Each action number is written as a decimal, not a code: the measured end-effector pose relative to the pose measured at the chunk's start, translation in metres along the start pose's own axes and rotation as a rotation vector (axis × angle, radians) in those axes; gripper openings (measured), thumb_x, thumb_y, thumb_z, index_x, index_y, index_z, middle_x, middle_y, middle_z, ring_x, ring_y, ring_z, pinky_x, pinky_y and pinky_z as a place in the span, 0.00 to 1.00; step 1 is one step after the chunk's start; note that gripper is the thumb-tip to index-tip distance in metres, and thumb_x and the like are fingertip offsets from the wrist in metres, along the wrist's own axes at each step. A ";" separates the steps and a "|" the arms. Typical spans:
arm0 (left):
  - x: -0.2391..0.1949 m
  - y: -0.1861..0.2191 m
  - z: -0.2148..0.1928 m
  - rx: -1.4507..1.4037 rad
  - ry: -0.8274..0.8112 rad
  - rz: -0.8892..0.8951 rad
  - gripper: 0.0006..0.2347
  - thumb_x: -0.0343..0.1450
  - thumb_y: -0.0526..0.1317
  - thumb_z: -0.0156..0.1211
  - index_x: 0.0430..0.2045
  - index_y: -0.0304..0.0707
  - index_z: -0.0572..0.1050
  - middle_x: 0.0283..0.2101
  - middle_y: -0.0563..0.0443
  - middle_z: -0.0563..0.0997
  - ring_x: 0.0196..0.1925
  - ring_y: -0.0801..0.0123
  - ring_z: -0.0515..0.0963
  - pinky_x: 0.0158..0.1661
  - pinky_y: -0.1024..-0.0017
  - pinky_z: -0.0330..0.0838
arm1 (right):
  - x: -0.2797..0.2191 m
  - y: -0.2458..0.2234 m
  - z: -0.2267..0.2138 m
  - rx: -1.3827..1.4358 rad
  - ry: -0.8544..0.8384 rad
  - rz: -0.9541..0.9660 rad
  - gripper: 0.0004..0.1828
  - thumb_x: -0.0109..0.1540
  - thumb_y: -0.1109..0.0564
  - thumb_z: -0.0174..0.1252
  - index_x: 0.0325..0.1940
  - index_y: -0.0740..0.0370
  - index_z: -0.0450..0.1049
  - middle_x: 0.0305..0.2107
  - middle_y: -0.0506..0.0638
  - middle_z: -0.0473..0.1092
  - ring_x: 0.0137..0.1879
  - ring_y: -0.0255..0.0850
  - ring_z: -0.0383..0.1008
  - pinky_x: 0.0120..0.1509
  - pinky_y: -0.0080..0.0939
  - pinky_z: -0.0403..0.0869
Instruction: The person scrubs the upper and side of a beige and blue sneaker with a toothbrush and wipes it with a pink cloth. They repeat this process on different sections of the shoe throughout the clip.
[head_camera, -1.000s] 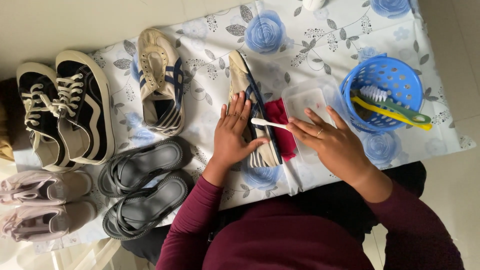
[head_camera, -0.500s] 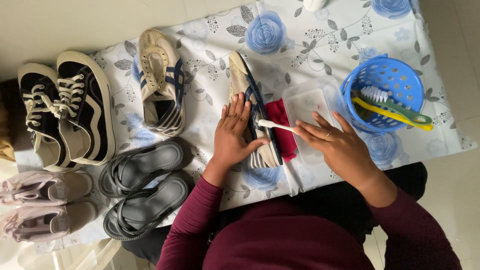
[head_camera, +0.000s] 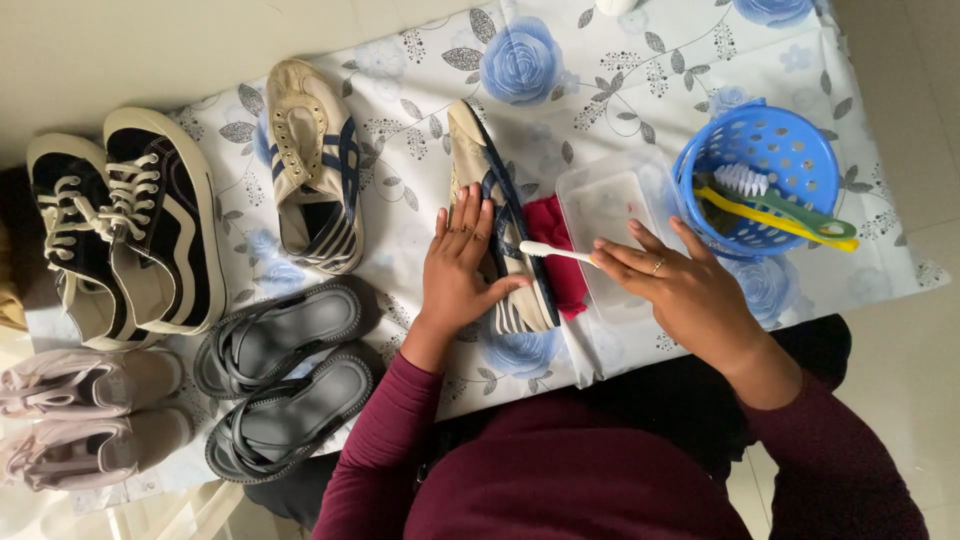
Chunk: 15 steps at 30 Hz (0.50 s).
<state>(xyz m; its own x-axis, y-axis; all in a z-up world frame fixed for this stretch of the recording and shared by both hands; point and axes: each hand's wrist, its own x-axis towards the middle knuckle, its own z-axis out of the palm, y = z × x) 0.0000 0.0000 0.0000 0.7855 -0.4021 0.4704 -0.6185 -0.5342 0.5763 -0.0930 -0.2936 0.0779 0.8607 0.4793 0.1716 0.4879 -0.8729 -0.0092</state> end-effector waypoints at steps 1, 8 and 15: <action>0.000 0.000 0.000 0.002 0.004 0.003 0.46 0.62 0.68 0.65 0.69 0.37 0.61 0.74 0.41 0.60 0.77 0.53 0.56 0.74 0.57 0.44 | 0.000 -0.002 -0.001 -0.003 0.004 -0.002 0.42 0.58 0.66 0.53 0.76 0.44 0.59 0.71 0.35 0.60 0.74 0.41 0.61 0.78 0.58 0.56; 0.000 0.001 0.000 -0.005 0.005 -0.006 0.47 0.60 0.69 0.64 0.69 0.38 0.61 0.74 0.41 0.60 0.77 0.53 0.56 0.74 0.56 0.44 | 0.007 -0.004 0.005 -0.008 0.013 -0.018 0.41 0.60 0.66 0.53 0.77 0.43 0.58 0.71 0.34 0.59 0.75 0.40 0.60 0.77 0.57 0.57; 0.000 -0.001 0.002 0.003 0.018 -0.006 0.47 0.59 0.70 0.64 0.69 0.37 0.62 0.74 0.42 0.61 0.77 0.54 0.57 0.74 0.57 0.44 | 0.014 -0.005 0.006 0.129 -0.014 0.000 0.39 0.62 0.66 0.50 0.78 0.45 0.58 0.71 0.36 0.59 0.75 0.41 0.58 0.77 0.56 0.56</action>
<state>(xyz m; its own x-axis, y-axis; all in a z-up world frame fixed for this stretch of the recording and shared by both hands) 0.0003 -0.0009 -0.0019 0.7889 -0.3855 0.4786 -0.6135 -0.5387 0.5774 -0.0827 -0.2823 0.0743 0.8622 0.4812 0.1582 0.5017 -0.8543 -0.1361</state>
